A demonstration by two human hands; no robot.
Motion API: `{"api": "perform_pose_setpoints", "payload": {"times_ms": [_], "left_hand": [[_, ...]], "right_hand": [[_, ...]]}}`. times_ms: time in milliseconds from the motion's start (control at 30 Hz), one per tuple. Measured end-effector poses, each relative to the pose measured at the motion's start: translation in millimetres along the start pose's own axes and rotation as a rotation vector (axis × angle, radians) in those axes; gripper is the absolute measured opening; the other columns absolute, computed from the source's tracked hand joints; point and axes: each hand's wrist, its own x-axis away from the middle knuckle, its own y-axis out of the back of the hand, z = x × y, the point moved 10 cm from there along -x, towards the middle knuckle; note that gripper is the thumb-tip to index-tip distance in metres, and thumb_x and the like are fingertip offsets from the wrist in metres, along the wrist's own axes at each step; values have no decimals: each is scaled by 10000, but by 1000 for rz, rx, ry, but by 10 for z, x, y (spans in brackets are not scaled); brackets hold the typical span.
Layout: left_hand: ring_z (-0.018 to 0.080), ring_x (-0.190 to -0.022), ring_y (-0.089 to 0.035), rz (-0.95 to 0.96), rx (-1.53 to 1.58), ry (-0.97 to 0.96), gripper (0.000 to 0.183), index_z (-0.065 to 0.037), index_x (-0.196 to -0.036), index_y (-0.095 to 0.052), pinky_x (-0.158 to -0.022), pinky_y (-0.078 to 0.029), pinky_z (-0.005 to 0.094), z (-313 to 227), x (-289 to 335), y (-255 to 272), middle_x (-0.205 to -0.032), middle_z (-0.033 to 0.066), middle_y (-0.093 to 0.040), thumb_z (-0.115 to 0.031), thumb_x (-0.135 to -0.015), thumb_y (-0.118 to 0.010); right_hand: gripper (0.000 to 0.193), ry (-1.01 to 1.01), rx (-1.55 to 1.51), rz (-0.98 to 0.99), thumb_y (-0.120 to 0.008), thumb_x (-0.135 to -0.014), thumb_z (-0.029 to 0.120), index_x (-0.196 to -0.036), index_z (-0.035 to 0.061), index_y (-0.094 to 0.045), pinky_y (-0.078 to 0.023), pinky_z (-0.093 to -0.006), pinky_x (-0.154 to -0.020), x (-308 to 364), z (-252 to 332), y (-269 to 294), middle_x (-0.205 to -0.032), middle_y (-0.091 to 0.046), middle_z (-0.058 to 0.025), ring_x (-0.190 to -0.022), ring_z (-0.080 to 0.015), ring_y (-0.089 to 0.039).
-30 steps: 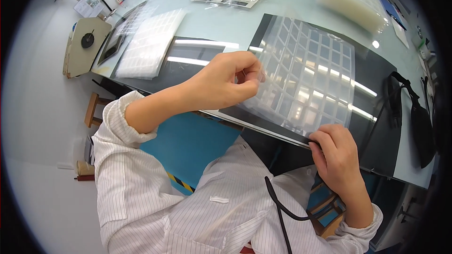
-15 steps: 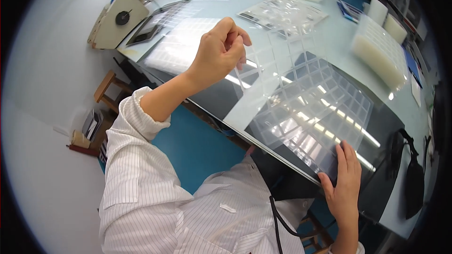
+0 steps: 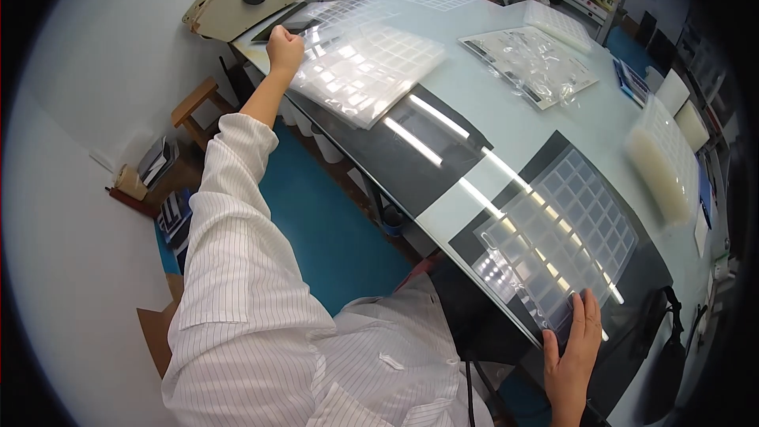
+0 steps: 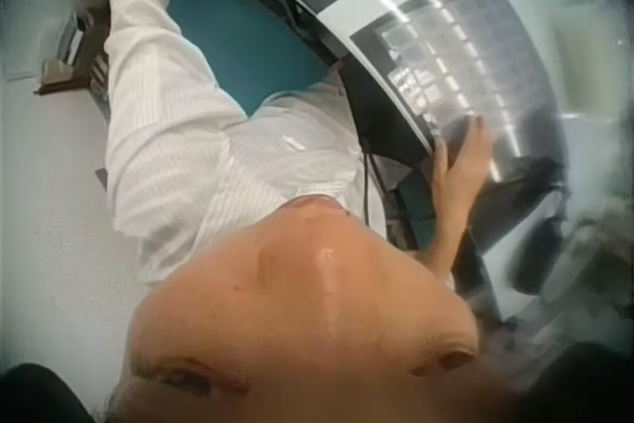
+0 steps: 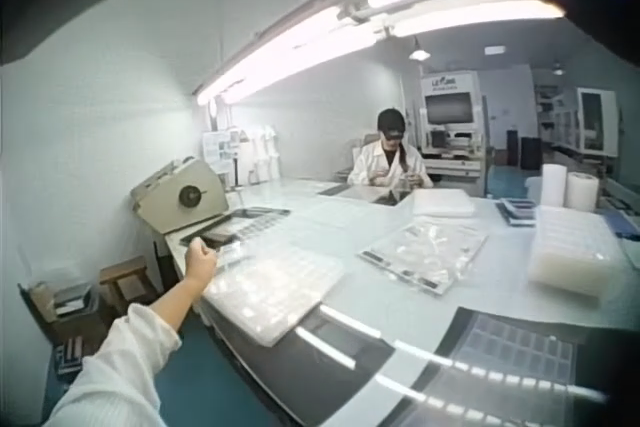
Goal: The person is inspecting small components and placing them into specific slots on a grid-patterned backlit tray.
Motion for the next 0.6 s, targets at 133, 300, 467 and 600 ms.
{"api": "perform_pose_setpoints", "payload": {"times_ms": [133,300,467,600], "left_hand": [[472,-896,-650,97,-230,217,167,18,-845,-577,-811,-515,498,577,132,-195,-941,270,-687,-116,-765,-637],[488,-1075,-634,209,-338,218,306,67,-1020,-614,-948,-503,492,500,329,-426,-1082,337,-665,-124,-782,-634],[522,-1058,-615,251,-454,43,374,87,-1039,-612,-947,-484,524,542,121,-273,-1057,364,-649,-201,-802,-587],[433,-1147,-603,511,-1069,-205,353,-23,-1154,-633,-943,-495,570,-32,360,-508,-1224,233,-613,-231,-871,-597]], "right_hand": [[673,-13,24,34,-716,-855,157,-1427,-60,-436,-278,-490,-1159,-15,35,26,-1545,-368,-244,-1425,-431,-347],[710,-75,73,77,-731,-852,250,-1445,-19,-448,-295,-460,-1166,-84,41,62,-1529,-400,-219,-1403,-411,-386],[834,4,33,17,-836,-720,268,-1424,2,-478,-344,-470,-1129,-96,76,116,-1501,-419,-229,-1353,-424,-431],[796,-39,48,1,-836,-727,277,-1402,14,-505,-366,-473,-1111,-156,-48,80,-1475,-448,-219,-1333,-416,-454]]}}
